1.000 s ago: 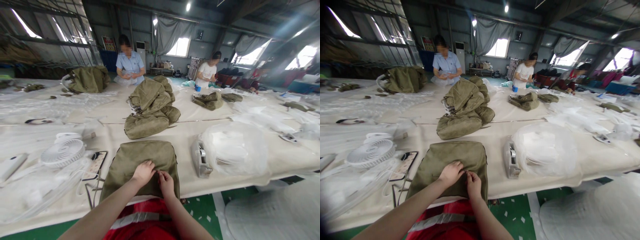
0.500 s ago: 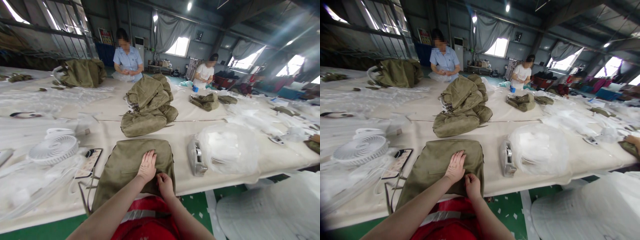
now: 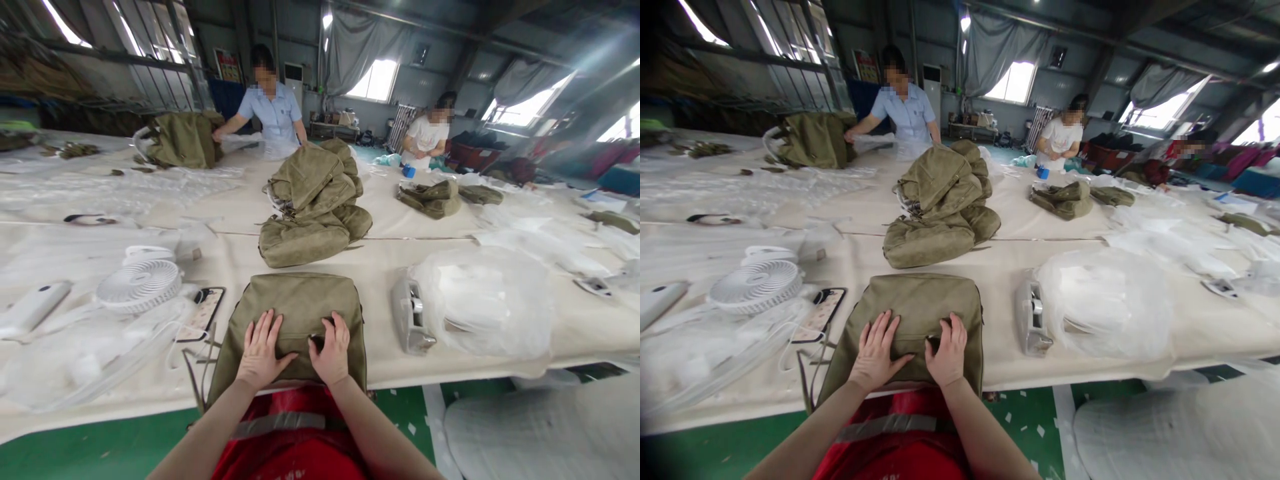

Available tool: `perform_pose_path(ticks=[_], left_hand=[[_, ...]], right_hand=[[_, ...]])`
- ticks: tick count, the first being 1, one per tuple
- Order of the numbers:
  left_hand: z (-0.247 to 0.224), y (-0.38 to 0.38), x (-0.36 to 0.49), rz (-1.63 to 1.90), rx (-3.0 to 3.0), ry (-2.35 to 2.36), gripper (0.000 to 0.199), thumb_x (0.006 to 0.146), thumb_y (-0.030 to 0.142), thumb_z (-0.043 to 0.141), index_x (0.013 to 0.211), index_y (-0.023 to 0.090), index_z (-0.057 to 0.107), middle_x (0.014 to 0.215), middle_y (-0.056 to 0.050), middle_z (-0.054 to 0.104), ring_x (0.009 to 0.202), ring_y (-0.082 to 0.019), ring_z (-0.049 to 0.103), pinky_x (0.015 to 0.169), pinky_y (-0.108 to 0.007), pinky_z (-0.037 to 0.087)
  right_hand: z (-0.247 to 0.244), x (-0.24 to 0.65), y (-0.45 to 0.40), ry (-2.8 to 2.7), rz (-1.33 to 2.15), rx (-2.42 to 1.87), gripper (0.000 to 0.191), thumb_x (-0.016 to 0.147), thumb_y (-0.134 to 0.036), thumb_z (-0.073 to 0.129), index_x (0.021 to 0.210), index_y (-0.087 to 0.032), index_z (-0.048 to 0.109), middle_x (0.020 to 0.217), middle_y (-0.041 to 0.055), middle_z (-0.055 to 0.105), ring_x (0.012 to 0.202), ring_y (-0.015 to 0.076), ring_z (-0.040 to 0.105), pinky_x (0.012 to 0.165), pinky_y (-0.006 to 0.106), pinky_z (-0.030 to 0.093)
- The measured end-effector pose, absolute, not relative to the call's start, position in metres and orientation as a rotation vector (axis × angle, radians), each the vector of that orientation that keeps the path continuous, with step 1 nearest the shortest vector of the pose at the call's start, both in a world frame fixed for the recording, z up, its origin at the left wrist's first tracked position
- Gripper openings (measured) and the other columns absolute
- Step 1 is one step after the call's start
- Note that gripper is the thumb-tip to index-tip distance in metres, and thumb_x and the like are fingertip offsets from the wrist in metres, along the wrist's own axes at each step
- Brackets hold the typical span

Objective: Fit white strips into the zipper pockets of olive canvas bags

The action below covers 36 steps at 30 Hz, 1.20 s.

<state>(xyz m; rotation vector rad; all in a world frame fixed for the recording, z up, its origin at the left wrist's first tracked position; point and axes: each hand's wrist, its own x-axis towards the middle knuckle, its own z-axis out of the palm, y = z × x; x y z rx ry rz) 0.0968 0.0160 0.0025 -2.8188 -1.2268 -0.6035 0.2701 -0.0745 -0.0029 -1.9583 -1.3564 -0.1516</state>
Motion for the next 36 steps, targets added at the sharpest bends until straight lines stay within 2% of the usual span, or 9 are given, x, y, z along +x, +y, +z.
perform_pose_path(ticks=[10, 14, 22, 28, 30, 33, 35, 36], left_hand=[[0.005, 0.016, 0.099, -0.608, -2.843, -1.261, 0.084, 0.075, 0.053, 0.058, 0.143, 0.015, 0.028, 0.152, -0.016, 0.023, 0.14, -0.032, 0.019, 0.114, -0.052, 0.01], [0.005, 0.016, 0.098, -0.616, -2.854, -1.26, 0.081, 0.076, 0.051, 0.058, 0.143, 0.015, 0.028, 0.152, -0.016, 0.025, 0.14, -0.032, 0.021, 0.114, -0.053, 0.012], [0.005, 0.016, 0.095, -0.602, -2.859, -1.282, 0.077, 0.076, 0.049, 0.058, 0.141, 0.018, 0.032, 0.152, -0.015, 0.025, 0.14, -0.031, 0.022, 0.114, -0.051, 0.013], [0.006, 0.017, 0.095, -0.586, -2.875, -1.281, 0.075, 0.077, 0.049, 0.058, 0.14, 0.017, 0.035, 0.152, -0.014, 0.026, 0.139, -0.031, 0.023, 0.114, -0.051, 0.014], [0.008, 0.017, 0.096, -0.593, -2.879, -1.289, 0.075, 0.076, 0.049, 0.058, 0.14, 0.017, 0.035, 0.151, -0.015, 0.027, 0.139, -0.032, 0.023, 0.114, -0.051, 0.014], [0.01, 0.016, 0.096, -0.598, -2.872, -1.31, 0.074, 0.077, 0.047, 0.058, 0.14, 0.017, 0.036, 0.151, -0.016, 0.027, 0.139, -0.032, 0.023, 0.114, -0.052, 0.014], [0.012, 0.014, 0.096, -0.594, -2.868, -1.323, 0.072, 0.078, 0.047, 0.057, 0.14, 0.016, 0.036, 0.151, -0.015, 0.026, 0.139, -0.031, 0.022, 0.114, -0.052, 0.013], [0.012, 0.013, 0.096, -0.591, -2.87, -1.328, 0.072, 0.079, 0.048, 0.056, 0.14, 0.016, 0.036, 0.151, -0.015, 0.026, 0.14, -0.03, 0.021, 0.114, -0.052, 0.012]], right_hand=[[-0.002, 0.269, -0.07, -1.361, -0.188, -1.949, 0.049, 0.075, -0.031, 0.057, 0.12, -0.012, 0.048, 0.136, 0.0204, 0.037, 0.127, 0.0345, 0.032, 0.103, 0.055, 0.026], [-0.004, 0.264, -0.064, -1.346, -0.201, -1.966, 0.045, 0.072, -0.025, 0.058, 0.114, -0.012, 0.05, 0.136, 0.0205, 0.037, 0.127, 0.0341, 0.031, 0.104, 0.055, 0.025], [0.004, 0.271, -0.063, -1.425, -0.263, -2.01, 0.05, 0.067, -0.016, 0.055, 0.116, -0.01, 0.049, 0.143, 0.0214, 0.031, 0.133, 0.0344, 0.024, 0.106, 0.056, 0.021], [0.01, 0.286, -0.072, -1.391, -0.312, -2.032, 0.046, 0.067, -0.019, 0.057, 0.112, -0.01, 0.052, 0.144, 0.0209, 0.028, 0.132, 0.0363, 0.025, 0.105, 0.056, 0.022], [0.01, 0.289, -0.076, -1.441, -0.321, -2.023, 0.035, 0.071, -0.019, 0.056, 0.106, -0.013, 0.056, 0.137, 0.0182, 0.038, 0.126, 0.0346, 0.032, 0.103, 0.054, 0.025], [0.009, 0.286, -0.084, -1.724, -0.206, -1.979, 0.017, 0.078, -0.017, 0.053, 0.092, -0.019, 0.062, 0.107, 0.0106, 0.056, 0.104, 0.0265, 0.047, 0.095, 0.044, 0.033], [0.007, 0.28, -0.089, -1.877, -0.111, -1.973, 0.015, 0.082, -0.018, 0.051, 0.09, -0.02, 0.064, 0.089, 0.0077, 0.058, 0.091, 0.0233, 0.051, 0.089, 0.04, 0.037], [0.005, 0.276, -0.092, -1.9, -0.091, -1.987, 0.016, 0.083, -0.021, 0.051, 0.093, -0.02, 0.064, 0.087, 0.0077, 0.058, 0.088, 0.0234, 0.051, 0.087, 0.04, 0.038]])
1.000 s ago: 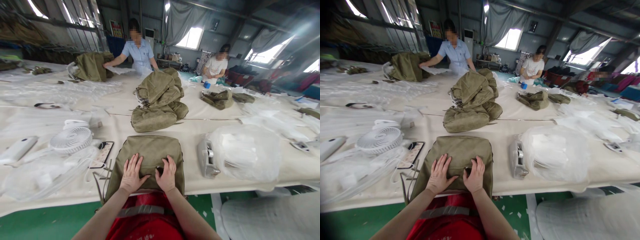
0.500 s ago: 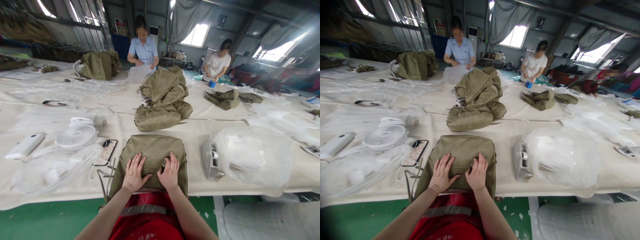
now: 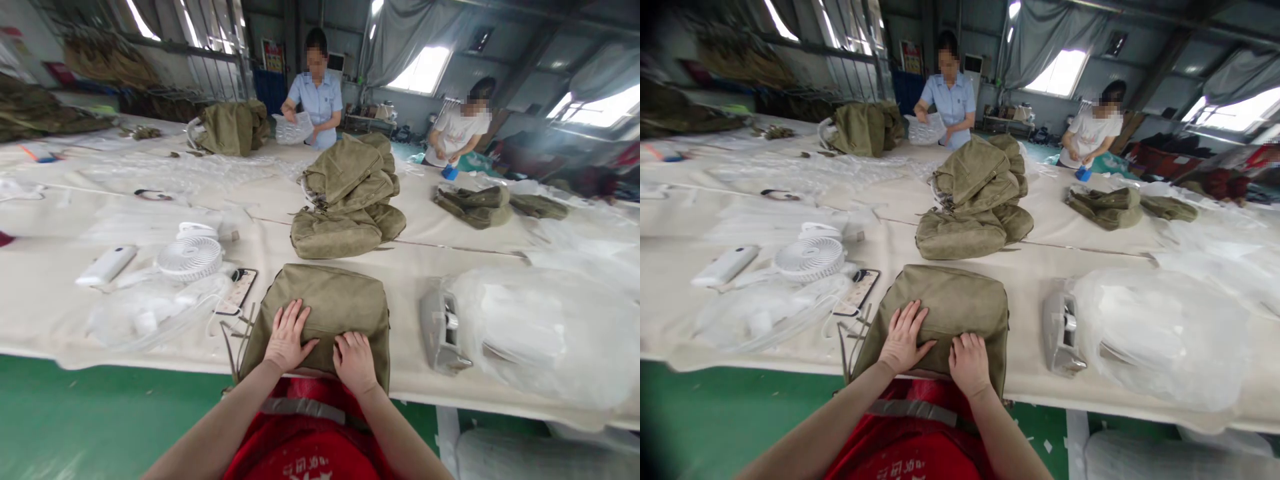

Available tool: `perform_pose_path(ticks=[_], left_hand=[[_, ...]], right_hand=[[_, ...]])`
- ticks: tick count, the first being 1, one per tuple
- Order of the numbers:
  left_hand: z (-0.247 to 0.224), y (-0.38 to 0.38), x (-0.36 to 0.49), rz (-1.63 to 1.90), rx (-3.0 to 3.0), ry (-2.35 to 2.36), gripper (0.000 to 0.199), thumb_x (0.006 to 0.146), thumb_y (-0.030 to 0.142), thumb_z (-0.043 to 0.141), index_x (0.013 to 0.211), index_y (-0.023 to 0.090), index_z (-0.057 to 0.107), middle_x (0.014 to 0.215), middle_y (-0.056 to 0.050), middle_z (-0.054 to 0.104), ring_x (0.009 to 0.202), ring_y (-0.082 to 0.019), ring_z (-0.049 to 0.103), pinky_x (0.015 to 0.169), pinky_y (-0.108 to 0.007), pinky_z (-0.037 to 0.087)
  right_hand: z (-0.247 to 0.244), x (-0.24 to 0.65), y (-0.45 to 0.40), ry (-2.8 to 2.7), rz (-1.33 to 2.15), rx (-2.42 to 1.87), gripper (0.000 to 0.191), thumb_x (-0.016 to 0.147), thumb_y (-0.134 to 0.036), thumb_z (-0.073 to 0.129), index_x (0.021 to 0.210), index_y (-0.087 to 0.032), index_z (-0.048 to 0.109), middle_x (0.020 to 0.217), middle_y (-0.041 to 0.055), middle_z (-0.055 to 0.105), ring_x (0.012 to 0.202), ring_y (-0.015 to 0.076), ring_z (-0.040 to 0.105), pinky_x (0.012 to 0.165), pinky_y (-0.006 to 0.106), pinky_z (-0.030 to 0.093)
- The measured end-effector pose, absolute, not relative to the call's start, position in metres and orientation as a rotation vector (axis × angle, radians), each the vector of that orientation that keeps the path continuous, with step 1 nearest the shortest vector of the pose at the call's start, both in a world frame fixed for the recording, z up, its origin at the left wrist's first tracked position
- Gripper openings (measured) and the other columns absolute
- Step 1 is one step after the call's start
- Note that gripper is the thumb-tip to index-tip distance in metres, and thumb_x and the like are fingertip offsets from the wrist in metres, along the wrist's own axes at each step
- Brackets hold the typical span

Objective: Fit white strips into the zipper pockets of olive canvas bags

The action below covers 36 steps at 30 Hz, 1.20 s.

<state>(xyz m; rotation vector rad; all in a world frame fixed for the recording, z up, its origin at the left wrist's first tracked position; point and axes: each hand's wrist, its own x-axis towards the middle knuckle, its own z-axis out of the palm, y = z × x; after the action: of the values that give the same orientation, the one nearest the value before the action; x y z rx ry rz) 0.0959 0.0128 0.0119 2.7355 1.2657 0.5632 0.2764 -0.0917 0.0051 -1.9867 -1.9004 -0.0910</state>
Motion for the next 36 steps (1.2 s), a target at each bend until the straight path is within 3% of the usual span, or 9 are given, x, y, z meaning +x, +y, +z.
perform_pose_path(ticks=[7, 11, 15, 18, 21, 26, 30, 33, 36], left_hand=[[0.017, 0.01, 0.091, 0.53, 2.715, 1.219, 0.076, 0.079, 0.051, 0.056, 0.142, 0.017, 0.031, 0.153, -0.013, 0.023, 0.141, -0.029, 0.018, 0.115, -0.051, 0.013], [0.033, 0.023, 0.062, 0.542, 2.681, 1.124, 0.056, 0.085, 0.041, 0.05, 0.136, 0.019, 0.04, 0.147, -0.01, 0.035, 0.136, -0.024, 0.029, 0.113, -0.044, 0.024], [0.036, 0.036, 0.011, 0.649, 2.387, 1.602, 0.043, 0.087, 0.04, 0.043, 0.122, 0.015, 0.05, 0.127, -0.014, 0.054, 0.119, -0.025, 0.049, 0.103, -0.039, 0.039], [0.028, 0.032, -0.019, 0.483, 2.07, 1.793, 0.038, 0.085, 0.045, 0.046, 0.107, 0.016, 0.056, 0.097, -0.01, 0.066, 0.092, -0.023, 0.063, 0.081, -0.033, 0.049], [0.025, 0.023, -0.025, 0.295, 2.005, 1.716, 0.035, 0.084, 0.05, 0.047, 0.095, 0.019, 0.058, 0.082, -0.005, 0.067, 0.077, -0.02, 0.064, 0.067, -0.027, 0.046], [0.031, 0.037, 0.011, 0.122, 2.158, 1.63, 0.023, 0.085, 0.035, 0.045, 0.078, 0.018, 0.058, 0.076, -0.007, 0.066, 0.073, -0.019, 0.061, 0.064, -0.026, 0.039], [0.031, 0.066, 0.049, 0.242, 2.176, 1.666, 0.03, 0.089, 0.036, 0.035, 0.081, 0.018, 0.058, 0.081, -0.011, 0.068, 0.079, -0.023, 0.063, 0.066, -0.029, 0.041], [0.02, 0.086, 0.067, 0.286, 2.176, 1.695, 0.031, 0.086, 0.037, 0.033, 0.082, 0.017, 0.057, 0.084, -0.014, 0.069, 0.079, -0.026, 0.065, 0.066, -0.032, 0.043], [0.007, 0.095, 0.068, 0.39, 2.127, 1.692, 0.03, 0.082, 0.044, 0.037, 0.076, 0.022, 0.055, 0.075, -0.01, 0.071, 0.074, -0.027, 0.066, 0.065, -0.033, 0.046]], right_hand=[[-0.005, 0.277, -0.11, -1.863, -0.047, -1.922, 0.031, 0.087, -0.034, 0.05, 0.112, -0.018, 0.06, 0.106, 0.0123, 0.06, 0.098, 0.026, 0.054, 0.087, 0.04, 0.041], [-0.002, 0.32, -0.129, -1.652, -0.118, -2.015, 0.032, 0.087, -0.037, 0.049, 0.109, -0.016, 0.06, 0.109, 0.0137, 0.06, 0.101, 0.0271, 0.053, 0.09, 0.042, 0.041], [-0.006, 0.364, -0.152, -1.368, -0.132, -2.209, 0.045, 0.084, -0.048, 0.05, 0.11, -0.012, 0.059, 0.106, 0.0173, 0.061, 0.096, 0.0301, 0.056, 0.086, 0.044, 0.043], [-0.015, 0.374, -0.157, -1.235, 0.139, -2.301, 0.056, 0.082, -0.053, 0.05, 0.119, -0.012, 0.053, 0.099, 0.0143, 0.064, 0.083, 0.0271, 0.061, 0.074, 0.039, 0.046], [-0.02, 0.367, -0.147, -1.26, 0.31, -2.31, 0.053, 0.082, -0.046, 0.052, 0.122, -0.012, 0.05, 0.101, 0.013, 0.065, 0.088, 0.0274, 0.062, 0.074, 0.036, 0.047], [0.002, 0.363, -0.099, -1.367, 0.222, -2.276, 0.041, 0.082, -0.018, 0.046, 0.123, -0.012, 0.052, 0.108, 0.0149, 0.063, 0.101, 0.0262, 0.059, 0.086, 0.034, 0.044], [0.035, 0.386, -0.058, -1.265, 0.046, -2.333, 0.037, 0.085, -0.017, 0.046, 0.12, -0.013, 0.055, 0.11, 0.0155, 0.063, 0.103, 0.0257, 0.059, 0.088, 0.033, 0.043], [0.043, 0.406, -0.046, -1.198, 0.12, -2.4, 0.027, 0.083, -0.014, 0.047, 0.105, -0.016, 0.063, 0.099, 0.012, 0.066, 0.094, 0.0228, 0.062, 0.083, 0.03, 0.045], [0.033, 0.411, -0.056, -1.224, 0.067, -2.355, 0.025, 0.081, -0.013, 0.05, 0.101, -0.018, 0.063, 0.099, 0.0101, 0.066, 0.093, 0.0222, 0.062, 0.083, 0.03, 0.046]])
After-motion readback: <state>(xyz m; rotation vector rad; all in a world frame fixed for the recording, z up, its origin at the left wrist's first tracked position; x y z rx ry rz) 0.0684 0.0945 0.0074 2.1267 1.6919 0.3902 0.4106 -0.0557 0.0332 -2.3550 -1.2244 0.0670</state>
